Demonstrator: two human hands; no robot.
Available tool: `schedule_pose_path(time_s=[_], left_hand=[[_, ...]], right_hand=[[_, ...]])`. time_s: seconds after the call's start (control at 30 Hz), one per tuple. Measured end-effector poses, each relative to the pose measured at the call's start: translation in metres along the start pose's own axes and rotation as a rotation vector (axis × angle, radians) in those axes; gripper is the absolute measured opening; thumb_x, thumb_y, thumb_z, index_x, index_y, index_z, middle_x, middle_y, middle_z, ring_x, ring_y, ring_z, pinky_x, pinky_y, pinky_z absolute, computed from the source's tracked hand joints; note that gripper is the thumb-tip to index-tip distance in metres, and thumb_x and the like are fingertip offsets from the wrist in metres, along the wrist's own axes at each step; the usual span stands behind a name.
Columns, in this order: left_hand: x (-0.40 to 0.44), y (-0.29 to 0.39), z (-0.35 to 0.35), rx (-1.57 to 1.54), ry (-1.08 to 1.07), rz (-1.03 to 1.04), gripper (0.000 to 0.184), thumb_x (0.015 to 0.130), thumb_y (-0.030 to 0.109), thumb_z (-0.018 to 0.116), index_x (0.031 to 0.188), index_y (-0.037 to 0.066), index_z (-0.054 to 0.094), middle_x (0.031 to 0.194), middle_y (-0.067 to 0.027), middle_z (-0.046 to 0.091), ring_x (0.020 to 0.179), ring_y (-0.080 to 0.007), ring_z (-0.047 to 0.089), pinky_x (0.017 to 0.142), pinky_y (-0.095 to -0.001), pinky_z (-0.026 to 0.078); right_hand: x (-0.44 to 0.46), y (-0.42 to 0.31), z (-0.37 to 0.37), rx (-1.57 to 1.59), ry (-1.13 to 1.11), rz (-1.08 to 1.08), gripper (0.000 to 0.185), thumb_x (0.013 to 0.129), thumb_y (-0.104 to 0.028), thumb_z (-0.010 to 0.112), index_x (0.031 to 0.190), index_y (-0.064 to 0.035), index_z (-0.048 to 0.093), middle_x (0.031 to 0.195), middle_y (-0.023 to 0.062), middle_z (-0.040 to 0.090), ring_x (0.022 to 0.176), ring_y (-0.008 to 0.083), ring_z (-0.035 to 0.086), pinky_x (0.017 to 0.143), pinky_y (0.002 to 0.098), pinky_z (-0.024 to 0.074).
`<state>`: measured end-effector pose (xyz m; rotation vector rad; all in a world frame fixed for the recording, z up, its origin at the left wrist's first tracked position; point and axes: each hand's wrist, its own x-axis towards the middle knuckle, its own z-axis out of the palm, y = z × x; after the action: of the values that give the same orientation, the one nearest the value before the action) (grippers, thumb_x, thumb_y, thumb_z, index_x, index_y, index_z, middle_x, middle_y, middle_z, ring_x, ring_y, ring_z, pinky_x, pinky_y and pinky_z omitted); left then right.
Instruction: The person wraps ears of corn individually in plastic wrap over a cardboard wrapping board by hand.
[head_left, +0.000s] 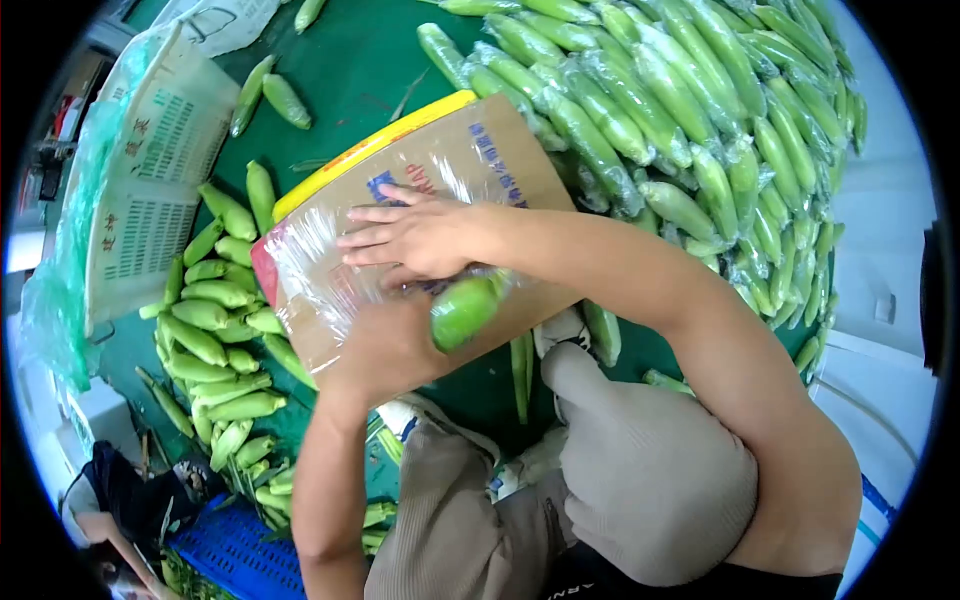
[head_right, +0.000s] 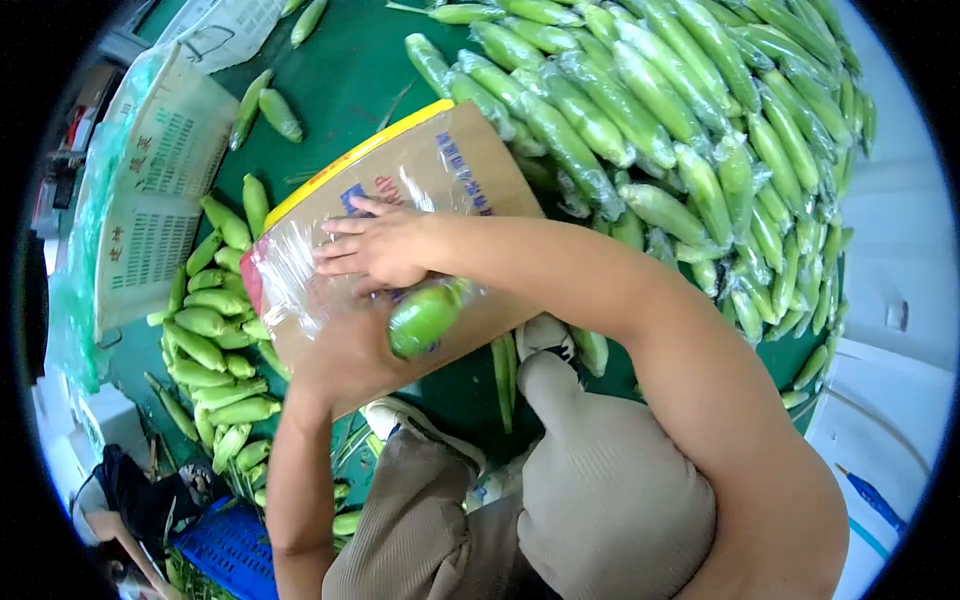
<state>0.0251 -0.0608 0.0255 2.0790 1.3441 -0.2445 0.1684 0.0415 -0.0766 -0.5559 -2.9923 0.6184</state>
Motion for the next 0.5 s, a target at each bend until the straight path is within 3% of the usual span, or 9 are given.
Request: schedule_pose_path(time_s=[0.07,0.13,0.2,0.27,0.33,0.4,0.43,0.47,0.5], left_hand=[[-0.017,0.015,-0.002,-0.246,-0.446,0.010,0.057,0.071,0.038,0.080,0.111,-0.001,0.069,0.094,-0.0281,0.072,0.091,-0.0433,0.070,0.083,-0.0503,0.055],[-0.039,0.025,0.072,-0.282,-0.696,0.183,0.061,0.075,0.035,0.077,0.123,0.000,0.064,0.101,-0.0281,0.071,0.100,-0.0451,0.068,0.091,-0.0503,0.053],[-0.056,0.014,0.135,-0.389,-0.941,0.322,0.060,0.077,0.032,0.076,0.126,0.001,0.061,0.106,-0.0287,0.070,0.107,-0.0447,0.067,0.094,-0.0494,0.053],[-0.071,-0.006,0.161,-0.417,-0.901,0.386,0.076,0.077,0.032,0.081,0.139,0.000,0.053,0.131,-0.0276,0.055,0.120,-0.0440,0.058,0.099,-0.0459,0.049],[-0.075,-0.013,0.138,-0.533,-0.848,0.237,0.084,0.075,0.032,0.083,0.143,-0.002,0.049,0.135,-0.0253,0.048,0.122,-0.0430,0.054,0.104,-0.0437,0.046],[-0.081,-0.017,0.095,-0.650,-0.490,0.374,0.086,0.072,0.023,0.083,0.147,0.002,0.048,0.124,-0.0205,0.056,0.118,-0.0399,0.059,0.100,-0.0418,0.049],[-0.081,-0.019,0.068,-0.680,-0.469,0.353,0.097,0.067,0.020,0.089,0.152,0.004,0.044,0.126,-0.0195,0.060,0.119,-0.0355,0.061,0.101,-0.0392,0.049],[-0.092,-0.025,0.044,-0.880,-0.499,0.135,0.097,0.066,0.018,0.092,0.151,0.003,0.046,0.125,-0.0179,0.065,0.113,-0.0311,0.067,0.101,-0.0380,0.051],[-0.101,-0.028,0.021,-0.697,-0.347,0.133,0.093,0.067,0.019,0.094,0.147,0.003,0.051,0.121,-0.0157,0.071,0.106,-0.0259,0.070,0.099,-0.0384,0.053]], right_hand=[[0.000,0.000,0.000,-0.038,0.030,-0.009,0.063,0.105,-0.046,0.050,0.162,-0.0250,0.033,0.170,-0.0006,0.029,0.160,0.0246,0.014,0.128,0.0591,0.0084],[-0.001,0.001,0.007,-0.024,0.030,0.013,0.064,0.105,-0.046,0.051,0.162,-0.0245,0.035,0.170,-0.0018,0.028,0.161,0.0231,0.012,0.128,0.0589,0.0068],[-0.006,-0.002,0.008,0.038,0.123,-0.047,0.070,0.100,-0.051,0.058,0.158,-0.0158,0.040,0.159,0.0088,0.044,0.151,0.0307,0.034,0.122,0.0537,0.0267],[-0.031,-0.035,-0.018,0.338,0.038,-0.053,0.078,0.095,-0.055,0.064,0.155,-0.0107,0.042,0.150,0.0153,0.052,0.141,0.0347,0.047,0.115,0.0505,0.0388],[-0.083,-0.082,-0.030,0.586,-0.119,-0.062,0.088,0.085,-0.065,0.071,0.146,-0.0045,0.050,0.132,0.0202,0.061,0.121,0.0386,0.060,0.102,0.0482,0.0487],[-0.126,-0.113,-0.014,0.584,-0.387,-0.011,0.085,0.079,-0.059,0.081,0.136,-0.0019,0.057,0.124,0.0213,0.064,0.114,0.0397,0.063,0.097,0.0478,0.0509],[-0.141,-0.124,0.020,0.843,-0.441,0.002,0.076,0.079,-0.052,0.084,0.132,-0.0024,0.059,0.116,0.0194,0.066,0.108,0.0363,0.065,0.093,0.0452,0.0521],[-0.147,-0.124,0.047,1.105,-0.462,0.014,0.069,0.079,-0.044,0.087,0.128,-0.0029,0.062,0.107,0.0174,0.069,0.102,0.0330,0.067,0.089,0.0427,0.0532],[-0.150,-0.127,0.040,1.181,-0.374,0.168,0.061,0.081,-0.036,0.087,0.127,-0.0044,0.062,0.104,0.0148,0.069,0.099,0.0281,0.067,0.086,0.0397,0.0532]])
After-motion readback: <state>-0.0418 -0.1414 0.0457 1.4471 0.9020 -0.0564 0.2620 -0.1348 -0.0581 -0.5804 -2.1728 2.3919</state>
